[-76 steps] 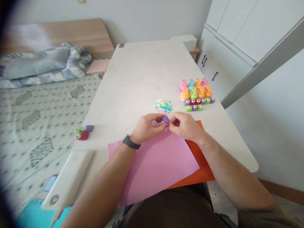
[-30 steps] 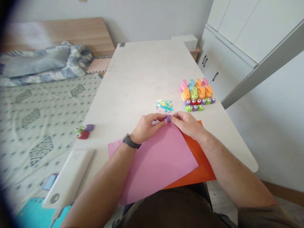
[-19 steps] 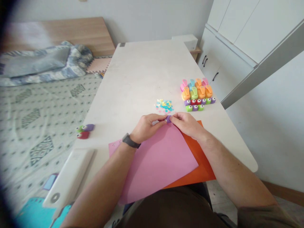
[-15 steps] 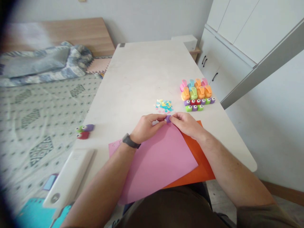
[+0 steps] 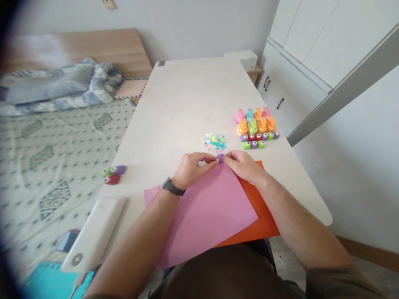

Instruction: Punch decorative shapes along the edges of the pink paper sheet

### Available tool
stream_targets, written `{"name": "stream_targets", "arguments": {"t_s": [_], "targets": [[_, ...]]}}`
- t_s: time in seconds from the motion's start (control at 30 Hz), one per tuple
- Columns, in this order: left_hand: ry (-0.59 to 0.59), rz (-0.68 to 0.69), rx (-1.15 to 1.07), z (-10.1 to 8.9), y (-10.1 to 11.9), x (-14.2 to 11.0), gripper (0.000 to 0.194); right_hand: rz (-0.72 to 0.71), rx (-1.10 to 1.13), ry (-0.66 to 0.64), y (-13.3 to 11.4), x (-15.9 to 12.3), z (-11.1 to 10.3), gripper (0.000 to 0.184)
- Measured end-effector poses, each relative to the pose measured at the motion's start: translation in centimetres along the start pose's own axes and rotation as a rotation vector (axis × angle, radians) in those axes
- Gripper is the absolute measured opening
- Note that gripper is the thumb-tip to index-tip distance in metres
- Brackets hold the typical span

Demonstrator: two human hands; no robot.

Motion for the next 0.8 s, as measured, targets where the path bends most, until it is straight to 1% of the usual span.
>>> {"name": "stream_targets", "arguments": {"t_s": [0.2, 0.37, 0.47, 0.63, 0.8], "targets": [[0.039, 0.056, 0.082, -0.19, 0.25, -0.01, 0.013, -0.007, 0.012, -0.022, -0.21, -0.06, -0.03, 0.036], [0.069, 0.117, 0.097, -0.04, 0.51, -0.04, 0.007, -0.012, 0.013, -0.019, -0.21, 0.01, 0.03, 0.029], [0.089, 0.140, 0.107, -0.02, 0.71, -0.06, 0.003, -0.009, 0.041, -0.044, -0.13, 0.02, 0.17, 0.027], [0.085, 0.149, 0.125, 0.07, 0.81, -0.11, 0.001, -0.008, 0.084, -0.090, -0.08, 0.00, 0.45, 0.029], [0.081, 0.147, 0.140, 0.28, 0.80, -0.12, 0.003, -0.040, 0.065, -0.097, 0.07, 0.08, 0.69, 0.028]]}}
Point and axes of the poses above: each hand's wrist, its own x-axis towards the middle knuckle, its own z-axis out of the palm, y = z × x, the point moved 6 cm from there along x, towards the middle knuckle, and after that the axes turned 7 degrees about y, right-handed, at the moved point
